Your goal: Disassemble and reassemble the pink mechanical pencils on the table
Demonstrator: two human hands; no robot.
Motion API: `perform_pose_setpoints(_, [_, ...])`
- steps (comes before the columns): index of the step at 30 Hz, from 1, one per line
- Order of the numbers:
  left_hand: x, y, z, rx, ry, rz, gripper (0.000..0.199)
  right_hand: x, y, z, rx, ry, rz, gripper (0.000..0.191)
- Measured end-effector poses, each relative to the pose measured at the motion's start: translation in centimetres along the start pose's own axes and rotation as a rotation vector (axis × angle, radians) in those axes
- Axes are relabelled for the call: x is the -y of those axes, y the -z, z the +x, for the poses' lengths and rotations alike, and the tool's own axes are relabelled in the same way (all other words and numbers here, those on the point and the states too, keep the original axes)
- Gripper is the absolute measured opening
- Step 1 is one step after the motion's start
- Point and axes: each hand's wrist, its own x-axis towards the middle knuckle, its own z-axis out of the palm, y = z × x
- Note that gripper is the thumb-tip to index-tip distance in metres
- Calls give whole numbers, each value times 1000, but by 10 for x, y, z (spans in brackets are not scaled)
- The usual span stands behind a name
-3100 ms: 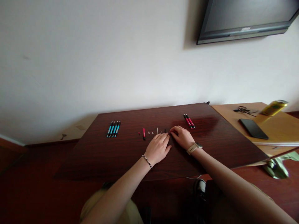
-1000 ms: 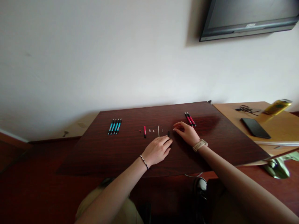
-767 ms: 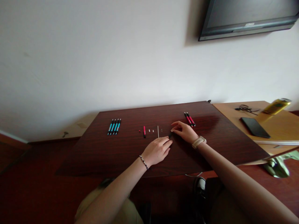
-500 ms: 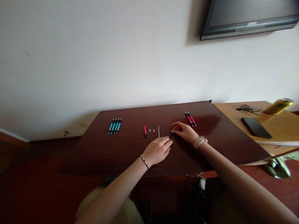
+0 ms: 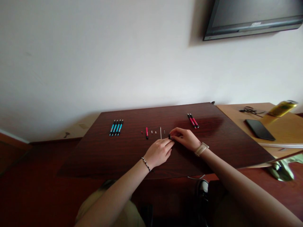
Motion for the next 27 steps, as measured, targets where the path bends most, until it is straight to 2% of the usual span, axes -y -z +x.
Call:
perform_pose_setpoints(3, [0, 0, 0, 2, 0, 3, 36, 6, -5, -3, -5, 36, -90, 15])
perform_pose_setpoints(8, [-1, 1, 1, -4, -2, 4, 35, 8, -2, -2, -136, 39, -72, 23])
perform_pose_setpoints(11, [-2, 2, 1, -3, -5, 5, 34, 10, -1, -2, -162, 55, -101, 25])
perform_pose_setpoints(20, [-1, 1, 1, -16, -33, 4, 36, 15, -1, -4, -116, 188, -361, 30])
perform_pose_setpoints(27, [0, 1, 2, -18, -48, 9, 35, 20, -1, -5, -95, 242, -438, 35])
